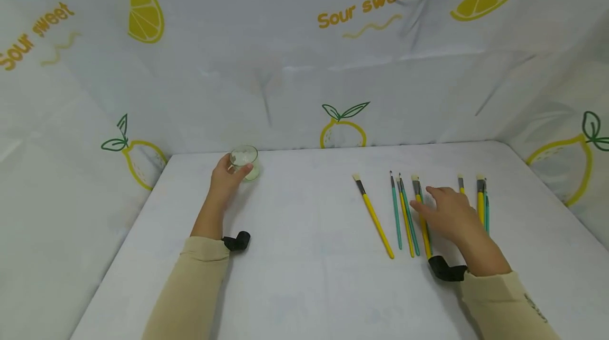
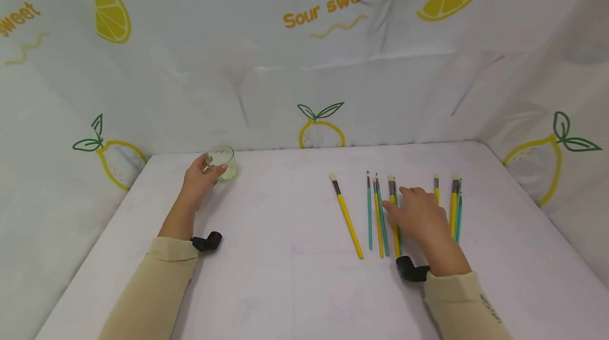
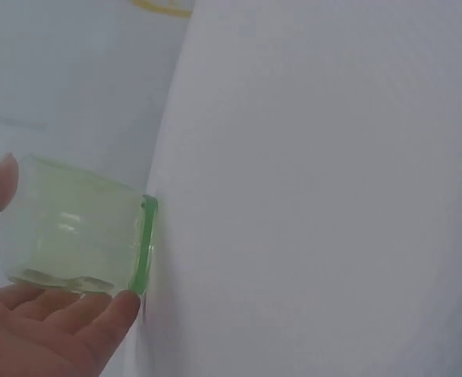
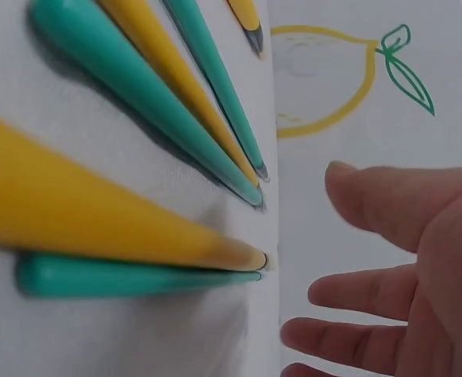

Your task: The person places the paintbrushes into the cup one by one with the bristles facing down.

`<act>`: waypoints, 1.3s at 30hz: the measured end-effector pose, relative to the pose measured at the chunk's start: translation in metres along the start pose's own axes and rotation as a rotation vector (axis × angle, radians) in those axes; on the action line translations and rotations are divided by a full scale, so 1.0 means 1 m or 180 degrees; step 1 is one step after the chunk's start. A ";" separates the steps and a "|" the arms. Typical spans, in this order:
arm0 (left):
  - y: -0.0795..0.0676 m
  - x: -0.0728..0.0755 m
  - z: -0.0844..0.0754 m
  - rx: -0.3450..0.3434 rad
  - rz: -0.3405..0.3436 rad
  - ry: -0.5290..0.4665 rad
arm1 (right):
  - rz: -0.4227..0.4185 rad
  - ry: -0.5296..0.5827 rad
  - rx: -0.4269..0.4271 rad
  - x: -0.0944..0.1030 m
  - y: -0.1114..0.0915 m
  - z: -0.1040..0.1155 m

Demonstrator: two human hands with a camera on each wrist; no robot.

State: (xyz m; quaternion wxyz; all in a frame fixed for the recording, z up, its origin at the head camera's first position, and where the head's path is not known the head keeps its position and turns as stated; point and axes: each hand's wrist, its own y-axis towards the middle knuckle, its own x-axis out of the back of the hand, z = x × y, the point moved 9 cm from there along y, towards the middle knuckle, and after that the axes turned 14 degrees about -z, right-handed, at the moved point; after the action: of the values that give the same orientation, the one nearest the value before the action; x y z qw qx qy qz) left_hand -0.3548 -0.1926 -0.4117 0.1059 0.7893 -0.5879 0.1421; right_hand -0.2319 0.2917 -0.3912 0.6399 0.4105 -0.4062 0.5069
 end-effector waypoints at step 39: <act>-0.077 -0.072 -0.033 -0.0296 0.1543 0.0265 | 0.0472 0.0001 -0.0465 -0.015 0.006 -0.025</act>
State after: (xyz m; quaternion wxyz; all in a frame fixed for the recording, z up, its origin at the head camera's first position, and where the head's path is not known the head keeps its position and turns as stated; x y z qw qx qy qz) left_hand -0.3036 -0.0942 -0.4056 0.1291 0.6130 -0.7610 0.1686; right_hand -0.2378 0.3108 -0.4129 0.6289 0.3315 -0.4713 0.5219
